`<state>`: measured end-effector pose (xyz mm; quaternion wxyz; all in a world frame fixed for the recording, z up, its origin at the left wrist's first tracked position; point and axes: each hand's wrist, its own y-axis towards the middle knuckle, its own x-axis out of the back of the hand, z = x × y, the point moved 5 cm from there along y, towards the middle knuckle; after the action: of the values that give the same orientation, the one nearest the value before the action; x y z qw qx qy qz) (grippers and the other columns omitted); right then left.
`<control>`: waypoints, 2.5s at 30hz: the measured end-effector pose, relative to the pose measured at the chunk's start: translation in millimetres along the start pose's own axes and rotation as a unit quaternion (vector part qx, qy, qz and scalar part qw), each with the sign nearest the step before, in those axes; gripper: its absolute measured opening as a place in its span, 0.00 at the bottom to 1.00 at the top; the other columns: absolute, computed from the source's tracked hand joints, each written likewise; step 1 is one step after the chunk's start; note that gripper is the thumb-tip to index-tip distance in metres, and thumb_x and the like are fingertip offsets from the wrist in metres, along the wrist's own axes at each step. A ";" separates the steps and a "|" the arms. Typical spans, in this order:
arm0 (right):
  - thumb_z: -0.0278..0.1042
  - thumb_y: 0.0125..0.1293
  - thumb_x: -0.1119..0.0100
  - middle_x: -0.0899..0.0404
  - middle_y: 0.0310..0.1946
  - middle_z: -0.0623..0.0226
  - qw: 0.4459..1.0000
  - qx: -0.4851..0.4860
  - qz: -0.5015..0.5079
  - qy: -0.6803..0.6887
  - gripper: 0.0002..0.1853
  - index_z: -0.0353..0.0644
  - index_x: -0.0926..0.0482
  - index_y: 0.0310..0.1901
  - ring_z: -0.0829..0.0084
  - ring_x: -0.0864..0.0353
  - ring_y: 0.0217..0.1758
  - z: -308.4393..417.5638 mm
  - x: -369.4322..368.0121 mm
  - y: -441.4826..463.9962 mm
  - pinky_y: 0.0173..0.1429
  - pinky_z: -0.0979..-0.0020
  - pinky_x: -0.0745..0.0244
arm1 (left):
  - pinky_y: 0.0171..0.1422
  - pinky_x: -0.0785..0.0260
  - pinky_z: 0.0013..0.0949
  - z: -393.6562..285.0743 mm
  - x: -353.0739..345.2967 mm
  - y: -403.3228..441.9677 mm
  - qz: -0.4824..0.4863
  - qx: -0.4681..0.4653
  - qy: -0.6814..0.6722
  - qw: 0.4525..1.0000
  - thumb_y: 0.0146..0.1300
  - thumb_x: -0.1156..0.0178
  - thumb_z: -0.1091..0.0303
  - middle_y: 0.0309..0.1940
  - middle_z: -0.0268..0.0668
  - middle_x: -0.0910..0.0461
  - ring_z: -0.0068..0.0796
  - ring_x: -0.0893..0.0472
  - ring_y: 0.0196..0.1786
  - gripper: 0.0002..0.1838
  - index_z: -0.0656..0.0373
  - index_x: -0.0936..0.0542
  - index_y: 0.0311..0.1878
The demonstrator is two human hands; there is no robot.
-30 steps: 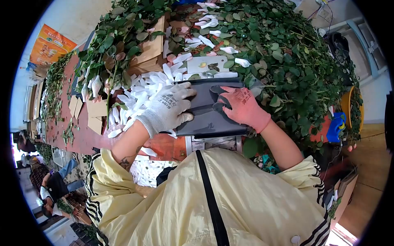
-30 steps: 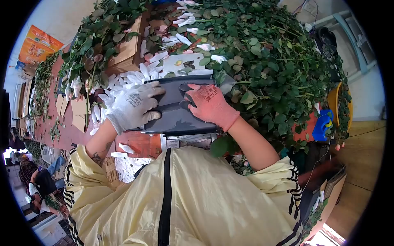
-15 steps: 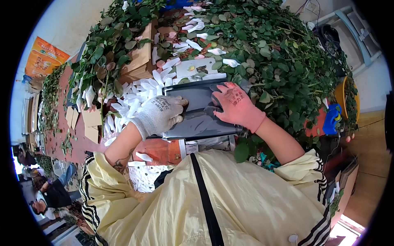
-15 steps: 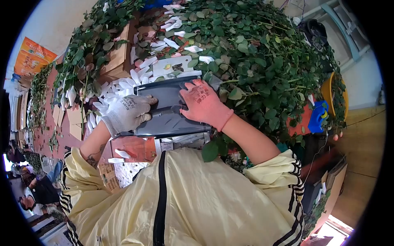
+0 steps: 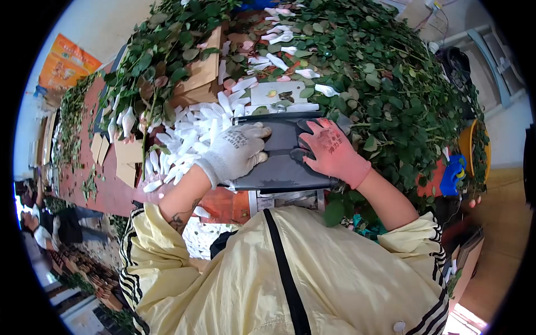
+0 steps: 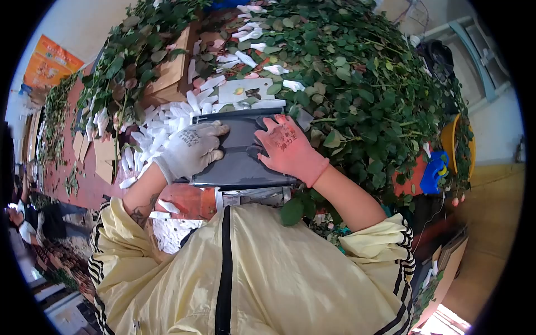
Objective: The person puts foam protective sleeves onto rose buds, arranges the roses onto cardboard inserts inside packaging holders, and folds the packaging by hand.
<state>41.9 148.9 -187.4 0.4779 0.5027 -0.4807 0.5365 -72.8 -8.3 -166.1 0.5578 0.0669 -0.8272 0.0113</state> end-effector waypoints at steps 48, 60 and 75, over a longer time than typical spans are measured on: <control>0.48 0.58 0.44 0.23 0.42 0.72 0.994 -0.030 -0.087 0.061 0.19 0.51 0.28 0.49 0.66 0.25 0.51 76.0 -13.0 37.0 0.58 0.61 0.36 | 0.49 0.30 0.35 -28.8 9.6 -248.3 -0.122 0.431 -0.199 0.872 0.32 0.39 0.81 0.39 0.39 0.28 0.35 0.23 0.47 0.34 0.58 0.31 0.51; 0.44 0.58 0.43 0.20 0.42 0.65 0.993 -0.062 0.055 0.084 0.17 0.47 0.23 0.47 0.61 0.22 0.49 79.2 11.1 48.2 0.51 0.60 0.28 | 0.39 0.28 0.35 85.5 -102.2 -220.2 0.203 0.415 -0.295 0.836 0.32 0.36 0.76 0.36 0.39 0.22 0.34 0.22 0.36 0.33 0.58 0.27 0.51; 0.45 0.56 0.40 0.20 0.40 0.71 0.993 -0.055 -0.025 0.100 0.17 0.50 0.24 0.47 0.65 0.21 0.46 76.8 1.1 41.6 0.48 0.60 0.30 | 0.64 0.30 0.42 37.4 -140.0 -258.5 -0.565 0.360 -0.447 0.592 0.48 0.31 0.80 0.58 0.44 0.35 0.40 0.32 0.64 0.37 0.58 0.39 0.60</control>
<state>6.6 69.1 -185.2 0.5636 0.4316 -0.4466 0.5446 -23.7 -254.3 -324.1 -0.0573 0.7131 -0.6976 -0.0406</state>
